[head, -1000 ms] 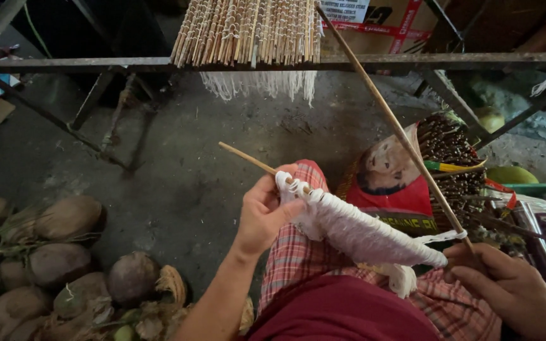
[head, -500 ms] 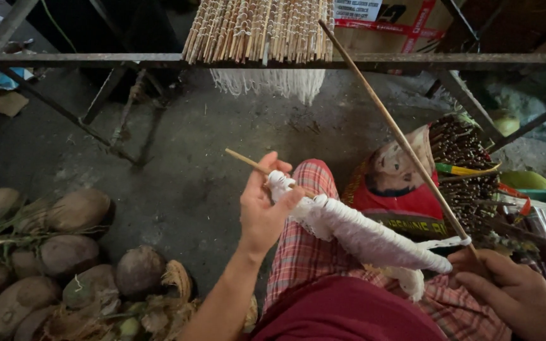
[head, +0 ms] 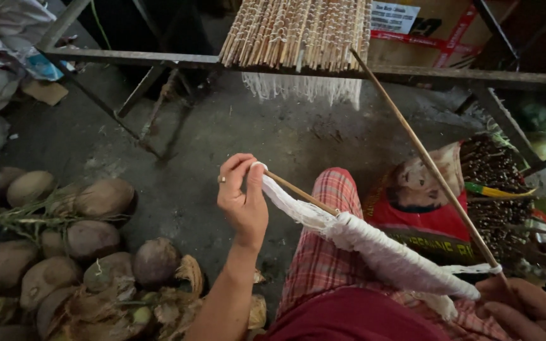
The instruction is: The person wraps bundles of white thread around thin wooden sticks, tying them securely at intervals.
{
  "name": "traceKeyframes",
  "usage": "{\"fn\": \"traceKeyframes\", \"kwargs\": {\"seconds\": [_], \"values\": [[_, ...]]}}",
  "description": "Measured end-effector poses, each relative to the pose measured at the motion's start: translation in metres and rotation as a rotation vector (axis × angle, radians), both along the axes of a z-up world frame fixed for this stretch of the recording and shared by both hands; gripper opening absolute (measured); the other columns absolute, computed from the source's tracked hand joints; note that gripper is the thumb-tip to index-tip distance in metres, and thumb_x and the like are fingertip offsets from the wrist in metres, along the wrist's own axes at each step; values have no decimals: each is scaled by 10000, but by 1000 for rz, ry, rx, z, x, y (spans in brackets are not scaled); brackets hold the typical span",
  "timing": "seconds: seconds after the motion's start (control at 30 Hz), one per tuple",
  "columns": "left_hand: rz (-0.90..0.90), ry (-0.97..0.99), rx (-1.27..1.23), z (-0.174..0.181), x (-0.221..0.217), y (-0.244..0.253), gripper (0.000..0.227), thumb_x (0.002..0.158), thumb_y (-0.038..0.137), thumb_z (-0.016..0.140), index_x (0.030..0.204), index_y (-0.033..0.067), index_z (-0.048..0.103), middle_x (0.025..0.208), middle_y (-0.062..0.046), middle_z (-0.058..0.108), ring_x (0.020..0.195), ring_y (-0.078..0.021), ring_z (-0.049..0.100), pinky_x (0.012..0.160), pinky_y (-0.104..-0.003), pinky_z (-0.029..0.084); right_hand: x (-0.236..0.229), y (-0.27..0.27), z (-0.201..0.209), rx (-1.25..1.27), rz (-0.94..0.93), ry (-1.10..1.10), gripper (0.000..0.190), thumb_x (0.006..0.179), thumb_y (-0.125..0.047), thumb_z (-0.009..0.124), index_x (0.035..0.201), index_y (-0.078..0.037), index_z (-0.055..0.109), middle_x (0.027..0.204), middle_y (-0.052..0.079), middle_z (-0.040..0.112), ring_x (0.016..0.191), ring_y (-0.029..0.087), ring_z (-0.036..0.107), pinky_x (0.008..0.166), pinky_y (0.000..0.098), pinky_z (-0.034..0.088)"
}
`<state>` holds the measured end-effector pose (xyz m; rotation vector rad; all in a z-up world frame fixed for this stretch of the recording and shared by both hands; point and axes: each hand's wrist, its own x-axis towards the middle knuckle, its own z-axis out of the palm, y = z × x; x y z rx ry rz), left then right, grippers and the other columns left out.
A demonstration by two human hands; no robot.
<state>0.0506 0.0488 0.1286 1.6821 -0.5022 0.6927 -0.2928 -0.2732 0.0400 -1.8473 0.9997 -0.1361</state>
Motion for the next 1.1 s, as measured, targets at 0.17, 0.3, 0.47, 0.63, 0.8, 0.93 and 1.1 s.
{"fn": "traceKeyframes", "kwargs": {"seconds": [0.17, 0.3, 0.47, 0.63, 0.8, 0.93, 1.1], "values": [[-107, 470, -304, -7, 21, 8, 226, 992, 128, 651, 813, 19, 736, 1074, -89, 716, 814, -180, 648, 689, -346, 503, 1, -7, 1, -67, 51, 67, 242, 879, 11, 779, 1094, 7, 890, 690, 222, 776, 657, 290, 650, 653, 399, 453], [-340, 715, -703, -34, 40, 13, 189, 964, 107, 689, 1073, -30, 760, 1158, -159, 733, 998, -275, 668, 734, -389, 496, 25, 21, 42, 113, 1, 283, 295, 899, 105, 796, 1116, 51, 988, 975, 151, 810, 849, 237, 608, 762, 330, 381], [-334, 672, -693, -29, 35, 4, 192, 943, 123, 715, 1051, -24, 774, 1120, -159, 741, 888, -263, 666, 694, -391, 536, -5, -68, -76, 23, 762, 278, 574, 829, -324, 818, 1400, -358, 765, 912, -107, 838, 827, 59, 774, 788, 311, 527], [-358, 656, -699, -25, 33, -3, 155, 942, 108, 731, 1005, -20, 793, 973, -108, 754, 772, -193, 627, 629, -352, 484, -3, -64, -72, 80, 810, 86, 574, 856, -253, 780, 1429, -263, 741, 708, -11, 783, 513, 159, 717, 575, 409, 462], [-428, 636, -656, -17, 20, -6, 161, 954, 115, 713, 990, -24, 786, 1092, -126, 744, 813, -211, 660, 699, -365, 536, 1, -49, -48, 6, 613, 349, 487, 815, -252, 858, 1292, -335, 911, 797, -56, 818, 689, 89, 725, 674, 267, 545], [-458, 506, -564, -7, 12, -3, 155, 976, 160, 694, 958, 29, 776, 1129, -127, 712, 1015, -276, 676, 892, -405, 598, 2, -59, -53, -22, 657, 475, 500, 830, -395, 792, 1327, -420, 836, 1105, -163, 900, 1099, -15, 799, 944, 206, 597], [-399, 423, -397, 10, 0, -4, 166, 984, 146, 686, 1002, 8, 775, 1115, -121, 727, 973, -214, 687, 819, -316, 592, 6, -52, -46, -16, 607, 557, 495, 853, -361, 809, 1341, -439, 828, 1117, -164, 875, 1148, -20, 763, 982, 210, 544]]}}
